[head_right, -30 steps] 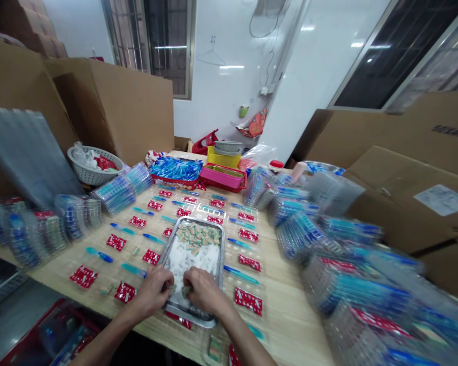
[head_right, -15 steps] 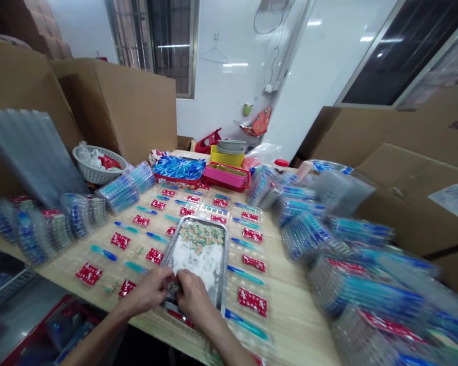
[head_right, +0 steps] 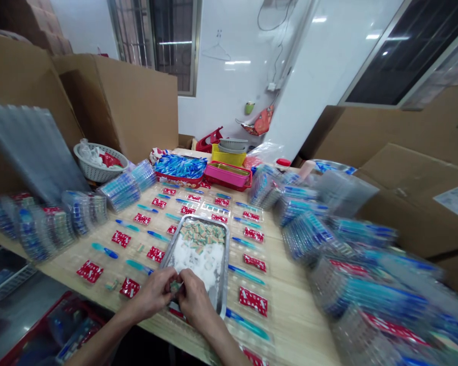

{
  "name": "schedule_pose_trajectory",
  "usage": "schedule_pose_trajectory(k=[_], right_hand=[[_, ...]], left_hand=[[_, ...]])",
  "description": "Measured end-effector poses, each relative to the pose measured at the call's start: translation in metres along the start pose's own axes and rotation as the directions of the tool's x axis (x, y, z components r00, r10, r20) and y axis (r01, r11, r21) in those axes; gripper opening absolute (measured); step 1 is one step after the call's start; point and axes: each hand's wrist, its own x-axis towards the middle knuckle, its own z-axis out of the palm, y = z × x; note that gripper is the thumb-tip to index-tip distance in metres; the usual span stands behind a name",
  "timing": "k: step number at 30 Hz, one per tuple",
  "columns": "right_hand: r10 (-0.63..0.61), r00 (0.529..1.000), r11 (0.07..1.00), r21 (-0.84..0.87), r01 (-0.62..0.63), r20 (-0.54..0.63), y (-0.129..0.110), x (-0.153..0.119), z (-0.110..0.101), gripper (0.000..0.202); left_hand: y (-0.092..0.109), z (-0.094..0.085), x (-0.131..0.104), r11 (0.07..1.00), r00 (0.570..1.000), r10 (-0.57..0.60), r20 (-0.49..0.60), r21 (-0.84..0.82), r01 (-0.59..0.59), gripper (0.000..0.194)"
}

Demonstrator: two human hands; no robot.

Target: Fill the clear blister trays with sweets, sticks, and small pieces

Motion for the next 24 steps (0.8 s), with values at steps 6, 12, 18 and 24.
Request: schedule_pose_trajectory(k=[6,12,18,24], right_hand=[[-0.011,1.0,1.0,0.022,0.011,0.0,0.001,-0.002,0.004,0.025],[-0.042,0.996,0.999,0.002,0.042,0.073,-0.01,0.0,-0.006,0.026],[-0.067,0.987,0.995,-0.064,0.077,0.144,-0.008,0.002,-0.007,0.027],[-0.084,0.977,0.987,-0.117,0.109,0.195,0.002,0.008,-0.002,0.031]], left_hand=[[-0.002,0.005,-0.005,1.0,0.999,0.006,-0.034,-0.026,-0.007,0.024],[-0.004,0.006,-0.004,1.0,0.999,0.003,-0.042,-0.03,-0.004,0.024],[-0.008,0.009,-0.005,1.0,0.999,-0.025,-0.028,-0.015,0.025,0.028],[-0.014,0.015,-0.007,0.997,0.998,-0.055,-0.008,-0.046,0.055,0.037]])
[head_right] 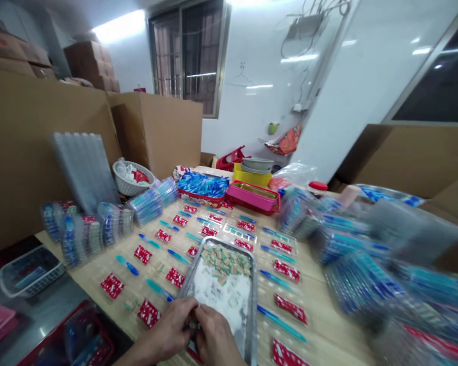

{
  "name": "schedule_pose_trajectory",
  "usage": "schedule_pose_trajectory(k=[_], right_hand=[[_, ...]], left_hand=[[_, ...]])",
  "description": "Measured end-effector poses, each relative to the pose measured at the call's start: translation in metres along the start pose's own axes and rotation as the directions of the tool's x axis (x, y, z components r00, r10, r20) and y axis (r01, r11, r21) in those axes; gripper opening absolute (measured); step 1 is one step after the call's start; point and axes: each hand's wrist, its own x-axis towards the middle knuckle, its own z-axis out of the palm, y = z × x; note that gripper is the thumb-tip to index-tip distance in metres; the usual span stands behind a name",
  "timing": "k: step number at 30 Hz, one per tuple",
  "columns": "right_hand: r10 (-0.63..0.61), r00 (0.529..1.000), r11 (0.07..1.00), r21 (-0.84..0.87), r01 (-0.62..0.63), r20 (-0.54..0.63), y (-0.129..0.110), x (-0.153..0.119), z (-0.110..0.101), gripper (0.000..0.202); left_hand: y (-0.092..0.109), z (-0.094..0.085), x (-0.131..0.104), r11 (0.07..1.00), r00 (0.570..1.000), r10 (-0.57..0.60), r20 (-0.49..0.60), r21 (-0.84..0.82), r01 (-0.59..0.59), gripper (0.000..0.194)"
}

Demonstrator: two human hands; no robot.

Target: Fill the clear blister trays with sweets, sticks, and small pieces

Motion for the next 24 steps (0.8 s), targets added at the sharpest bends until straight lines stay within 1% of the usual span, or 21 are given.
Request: schedule_pose_trajectory(k=[2,4,7,9,11,13,14,16,19,21,24], right_hand=[[-0.002,1.0,1.0,0.011,0.002,0.006,0.001,0.002,-0.004,0.028],[0.055,0.998,0.997,0.055,-0.055,-0.006,0.004,0.005,-0.012,0.023],[0.144,0.989,0.964,0.224,-0.145,0.018,0.015,0.017,-0.027,0.014],[0.166,0.985,0.909,0.379,-0.172,0.05,0.022,0.035,-0.04,0.008],[0.196,0.979,0.841,0.505,-0.197,0.055,0.025,0.063,-0.052,0.007],[0.232,0.972,0.81,0.546,-0.215,0.038,0.022,0.099,-0.06,0.01],[0.248,0.968,0.821,0.525,-0.224,0.025,0.02,0.118,-0.061,0.011],[0.282,0.959,0.868,0.425,-0.256,0.002,0.014,0.158,-0.057,0.011],[0.318,0.948,0.906,0.295,-0.303,-0.001,0.01,0.209,-0.041,0.009],[0.328,0.945,0.921,0.219,-0.321,0.007,0.011,0.232,-0.03,0.008],[0.322,0.947,0.944,0.072,-0.322,0.009,0.014,0.248,-0.02,0.009]], left_hand=[[0.002,-0.002,-0.002,1.0,1.0,-0.014,0.002,-0.027,0.014,0.042],[0.006,-0.006,-0.003,0.998,1.0,-0.026,-0.002,-0.051,0.026,0.045],[0.008,-0.013,-0.004,0.997,0.998,-0.054,-0.02,-0.06,0.053,0.049],[0.006,-0.017,-0.003,0.997,0.996,-0.065,-0.056,-0.051,0.062,0.046],[0.0,-0.02,0.0,0.997,0.99,-0.067,-0.125,-0.033,0.063,0.038],[-0.01,-0.023,0.004,0.997,0.978,-0.071,-0.198,-0.005,0.071,0.035],[-0.016,-0.023,0.006,0.997,0.971,-0.071,-0.23,0.011,0.076,0.035],[-0.029,-0.022,0.01,0.997,0.962,-0.059,-0.266,0.032,0.07,0.036],[-0.049,-0.015,0.011,0.999,0.959,-0.001,-0.284,0.038,0.012,0.037],[-0.058,-0.008,0.01,0.999,0.955,0.04,-0.294,0.044,-0.028,0.038],[-0.065,-0.001,0.006,0.997,0.955,0.061,-0.289,0.057,-0.047,0.04]])
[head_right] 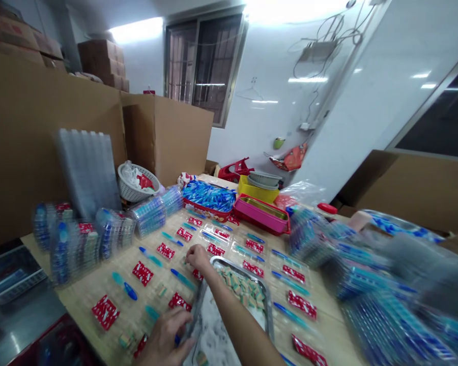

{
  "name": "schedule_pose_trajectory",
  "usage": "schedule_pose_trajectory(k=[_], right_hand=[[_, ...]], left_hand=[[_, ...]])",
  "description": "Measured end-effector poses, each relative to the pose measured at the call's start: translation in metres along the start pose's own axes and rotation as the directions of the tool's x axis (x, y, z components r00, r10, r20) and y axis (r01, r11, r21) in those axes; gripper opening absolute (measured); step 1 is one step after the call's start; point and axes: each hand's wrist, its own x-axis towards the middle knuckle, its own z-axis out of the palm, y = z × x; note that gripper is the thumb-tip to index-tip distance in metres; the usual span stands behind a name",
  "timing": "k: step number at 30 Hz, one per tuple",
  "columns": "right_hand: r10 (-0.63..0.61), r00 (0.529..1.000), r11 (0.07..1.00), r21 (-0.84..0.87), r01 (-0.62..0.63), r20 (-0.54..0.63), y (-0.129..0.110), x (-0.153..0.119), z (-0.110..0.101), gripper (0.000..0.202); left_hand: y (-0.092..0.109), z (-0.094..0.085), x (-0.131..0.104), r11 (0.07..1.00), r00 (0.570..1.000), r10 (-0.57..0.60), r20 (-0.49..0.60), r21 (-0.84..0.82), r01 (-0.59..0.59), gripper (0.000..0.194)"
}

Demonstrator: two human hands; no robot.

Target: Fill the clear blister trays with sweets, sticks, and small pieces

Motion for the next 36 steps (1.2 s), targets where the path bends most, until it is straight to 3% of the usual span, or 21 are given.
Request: schedule_pose_trajectory(k=[6,11,19,25,30,36], right_hand=[[-0.123,0.992,0.953,-0.282,0.113,-0.018,-0.007,-0.002,0.005,0.015],[-0.154,0.987,0.897,-0.425,0.121,-0.044,-0.01,-0.007,0.014,0.021],[-0.197,0.979,0.879,-0.449,0.159,-0.041,0.003,-0.004,0.012,0.021],[-0.258,0.966,0.893,-0.384,0.234,-0.012,0.006,-0.01,0.015,0.024],[-0.308,0.95,0.921,-0.266,0.284,-0.051,0.015,-0.025,-0.001,0.031],[-0.342,0.93,0.934,-0.154,0.321,-0.133,0.058,-0.084,-0.058,0.021]], left_hand=[[-0.004,0.001,-0.001,1.0,0.999,-0.018,0.041,-0.011,0.019,0.038],[-0.01,0.002,-0.001,0.999,0.999,-0.025,0.046,-0.02,0.026,0.038],[-0.006,-0.002,0.001,0.999,0.999,0.035,-0.038,-0.005,-0.036,0.03],[0.025,-0.019,0.006,0.998,0.994,0.049,-0.099,-0.02,-0.051,0.022],[0.053,-0.033,0.013,0.999,0.995,-0.018,0.098,0.049,0.014,0.016],[0.08,-0.028,0.022,0.958,0.935,-0.039,0.351,0.281,-0.066,0.018]])
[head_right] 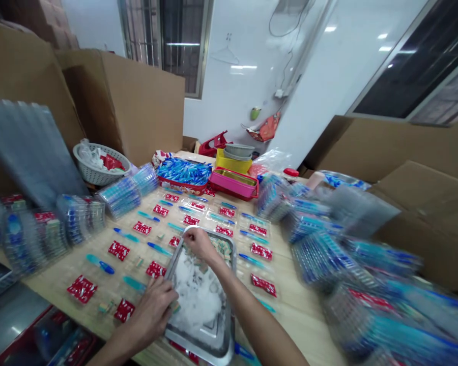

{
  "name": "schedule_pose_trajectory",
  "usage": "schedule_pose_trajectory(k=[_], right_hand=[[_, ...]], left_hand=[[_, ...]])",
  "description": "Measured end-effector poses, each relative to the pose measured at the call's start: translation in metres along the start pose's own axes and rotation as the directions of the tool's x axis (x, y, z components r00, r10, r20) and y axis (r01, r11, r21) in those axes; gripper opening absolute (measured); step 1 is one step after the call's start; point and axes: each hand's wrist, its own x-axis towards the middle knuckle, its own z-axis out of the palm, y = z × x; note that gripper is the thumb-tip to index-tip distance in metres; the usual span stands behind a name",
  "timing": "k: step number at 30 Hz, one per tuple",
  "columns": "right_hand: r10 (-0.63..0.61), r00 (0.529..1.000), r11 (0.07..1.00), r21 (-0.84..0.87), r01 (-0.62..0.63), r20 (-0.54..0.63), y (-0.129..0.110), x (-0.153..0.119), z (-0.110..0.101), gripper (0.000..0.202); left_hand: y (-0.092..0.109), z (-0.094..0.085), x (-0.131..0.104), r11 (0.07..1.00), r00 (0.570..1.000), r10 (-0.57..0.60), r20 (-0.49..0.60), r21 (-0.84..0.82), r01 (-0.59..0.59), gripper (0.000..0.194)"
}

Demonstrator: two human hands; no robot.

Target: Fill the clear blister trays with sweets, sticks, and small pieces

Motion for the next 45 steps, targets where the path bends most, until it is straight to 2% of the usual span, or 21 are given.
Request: schedule_pose_trajectory(k=[2,4,7,11,13,17,21,24,29,35,40,45], right_hand=[[0.02,1.0,1.0,0.005,-0.02,-0.021,0.013,-0.024,-0.015,0.02],[0.04,0.999,0.999,-0.009,-0.04,-0.024,0.021,-0.043,-0.021,0.02],[0.031,0.999,0.994,-0.104,-0.027,0.033,0.023,-0.06,-0.015,0.02],[0.023,0.996,0.963,-0.269,0.0,0.084,0.016,-0.067,0.001,0.02],[0.03,0.997,0.96,-0.279,-0.008,0.073,0.014,-0.067,0.005,0.021],[0.027,0.991,0.988,-0.153,-0.007,0.13,0.017,-0.062,0.001,0.024],[-0.031,0.977,0.997,-0.069,0.046,0.212,0.016,-0.05,-0.001,0.026],[-0.07,0.971,0.995,-0.051,0.084,0.227,0.011,-0.042,0.003,0.033],[-0.075,0.978,0.993,-0.076,0.091,0.193,0.011,-0.044,0.008,0.022],[-0.005,0.984,0.999,-0.032,0.011,0.177,0.019,-0.034,0.003,0.019],[0.059,0.987,0.993,-0.111,-0.043,0.147,0.015,-0.013,0.005,0.019],[0.084,0.99,0.979,-0.193,-0.062,0.112,0.011,-0.016,0.01,0.017]], left_hand=[[0.005,0.004,0.003,0.998,0.998,0.009,0.057,0.055,-0.012,0.021],[0.006,0.01,0.005,0.997,0.998,0.003,0.071,0.078,-0.009,0.022],[0.004,0.018,0.005,0.998,0.999,0.005,0.049,0.066,-0.009,0.023],[0.001,0.021,0.004,1.0,1.0,0.004,0.013,0.026,-0.004,0.024],[-0.001,0.018,0.005,0.999,0.999,-0.039,-0.004,-0.016,0.039,0.023],[-0.003,0.007,0.013,0.983,0.987,-0.143,-0.074,-0.129,0.133,0.019],[0.0,0.0,0.021,0.946,0.979,-0.188,-0.082,-0.281,0.159,0.02],[0.002,0.001,0.021,0.914,0.973,-0.212,-0.088,-0.372,0.165,0.019],[0.001,0.008,0.022,0.907,0.966,-0.234,-0.11,-0.382,0.177,0.021],[-0.002,0.014,0.024,0.91,0.961,-0.232,-0.15,-0.381,0.161,0.021],[-0.004,0.02,0.023,0.904,0.948,-0.242,-0.206,-0.403,0.143,0.025],[-0.004,0.018,0.024,0.891,0.952,-0.249,-0.177,-0.427,0.153,0.02]])
